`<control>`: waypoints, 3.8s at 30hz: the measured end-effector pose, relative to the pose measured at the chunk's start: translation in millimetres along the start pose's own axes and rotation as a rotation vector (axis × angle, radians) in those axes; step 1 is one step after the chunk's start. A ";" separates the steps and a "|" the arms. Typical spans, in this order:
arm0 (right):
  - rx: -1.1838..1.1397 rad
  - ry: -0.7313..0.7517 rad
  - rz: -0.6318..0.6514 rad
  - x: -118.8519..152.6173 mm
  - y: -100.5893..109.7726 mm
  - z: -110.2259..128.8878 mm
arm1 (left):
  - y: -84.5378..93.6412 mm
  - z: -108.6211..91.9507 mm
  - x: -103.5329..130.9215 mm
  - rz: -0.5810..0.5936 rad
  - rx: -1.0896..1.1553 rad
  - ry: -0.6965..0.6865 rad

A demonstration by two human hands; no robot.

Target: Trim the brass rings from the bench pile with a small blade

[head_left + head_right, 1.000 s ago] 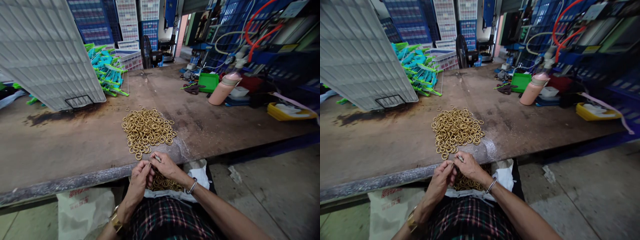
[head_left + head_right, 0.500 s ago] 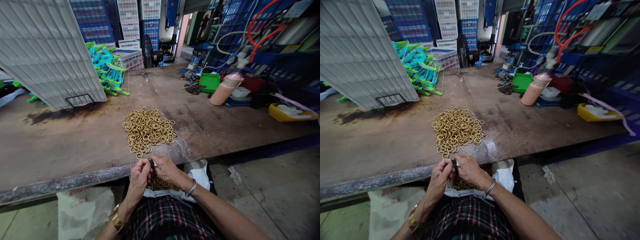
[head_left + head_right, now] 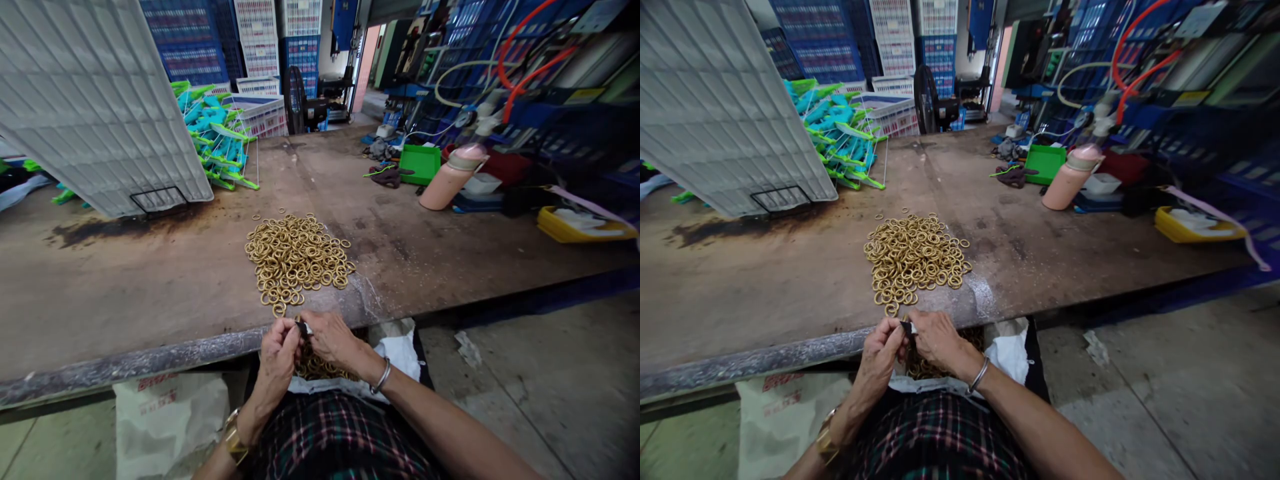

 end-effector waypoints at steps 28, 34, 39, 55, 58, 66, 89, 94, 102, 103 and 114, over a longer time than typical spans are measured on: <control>0.019 -0.272 -0.284 -43.7 16.5 -9.7 | 12.0 2.7 0.4 0.011 0.843 0.217; -0.133 -0.012 -0.387 -28.9 17.2 -12.8 | 12.0 -1.3 -9.5 -0.098 0.485 0.105; -0.267 0.149 -0.339 -15.0 13.5 -3.3 | 9.6 -4.6 -13.9 -0.095 0.130 0.077; -1.013 -0.004 -0.216 -18.9 4.9 -3.0 | 4.0 -4.5 -11.0 -0.115 -0.034 0.004; -0.968 0.002 -0.264 -18.6 7.3 -2.9 | 3.2 -4.6 -10.0 -0.056 0.064 0.070; -0.846 0.028 -0.278 -16.8 10.7 -0.4 | 4.3 -0.5 -9.5 0.022 0.143 0.073; -0.060 -0.014 -0.098 -6.3 5.7 6.9 | 5.5 1.6 -6.7 -0.043 0.169 0.056; 0.005 -0.113 -0.052 -9.2 3.5 9.8 | 3.9 -2.1 -6.2 -0.052 0.125 0.051; 0.092 -0.309 -0.108 -16.6 11.8 -9.0 | -0.2 -9.6 10.9 0.070 0.302 0.063; 0.093 -0.313 -0.130 -17.7 12.8 -11.9 | 0.0 -8.7 11.5 0.089 0.374 0.075; 0.125 -0.398 -0.233 -39.4 10.8 -3.5 | 12.8 0.2 4.9 0.030 0.783 0.258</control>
Point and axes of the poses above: each hand's wrist, its own x-axis away from the middle knuckle, its own y-axis out of the back of the hand, z = x × y, the point moved 1 cm from there along -x, towards the middle knuckle, and after that the axes turned 10 degrees about z, right-handed, at the moved point
